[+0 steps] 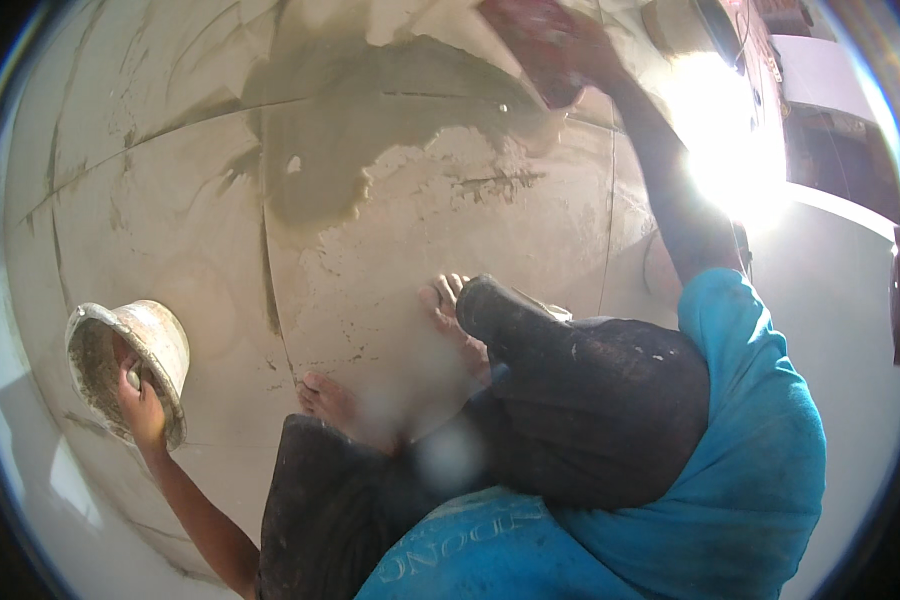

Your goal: The person scoops plaster from a bucket and spreads it onto a tiled floor using a trowel. They repeatedly smooth the surface and fill gaps between tiles.

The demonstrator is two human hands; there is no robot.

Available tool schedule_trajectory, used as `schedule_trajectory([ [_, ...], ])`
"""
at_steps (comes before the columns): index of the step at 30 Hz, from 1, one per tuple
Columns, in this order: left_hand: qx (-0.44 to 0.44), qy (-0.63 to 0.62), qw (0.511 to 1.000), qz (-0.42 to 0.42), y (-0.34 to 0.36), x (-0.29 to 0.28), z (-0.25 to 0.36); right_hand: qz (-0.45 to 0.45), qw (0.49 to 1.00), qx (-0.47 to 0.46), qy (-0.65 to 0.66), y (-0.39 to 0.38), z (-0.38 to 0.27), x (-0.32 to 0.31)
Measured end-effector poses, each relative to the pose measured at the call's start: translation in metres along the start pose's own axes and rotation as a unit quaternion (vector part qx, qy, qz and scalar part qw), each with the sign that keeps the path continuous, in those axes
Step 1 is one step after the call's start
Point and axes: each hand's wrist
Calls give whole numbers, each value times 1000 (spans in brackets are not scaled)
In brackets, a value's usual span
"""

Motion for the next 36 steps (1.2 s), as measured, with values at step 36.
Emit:
schedule_trajectory([
  [36, -47, 12, 999, 6, 0, 3, 6, 52, 951, 241, 189, -38, 99, 17],
])
Point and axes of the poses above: each hand's wrist, its own y-axis towards the middle knuckle, its own x-axis out of the palm, z = x × y, and after that the axes turned 9 degrees about x, right-handed
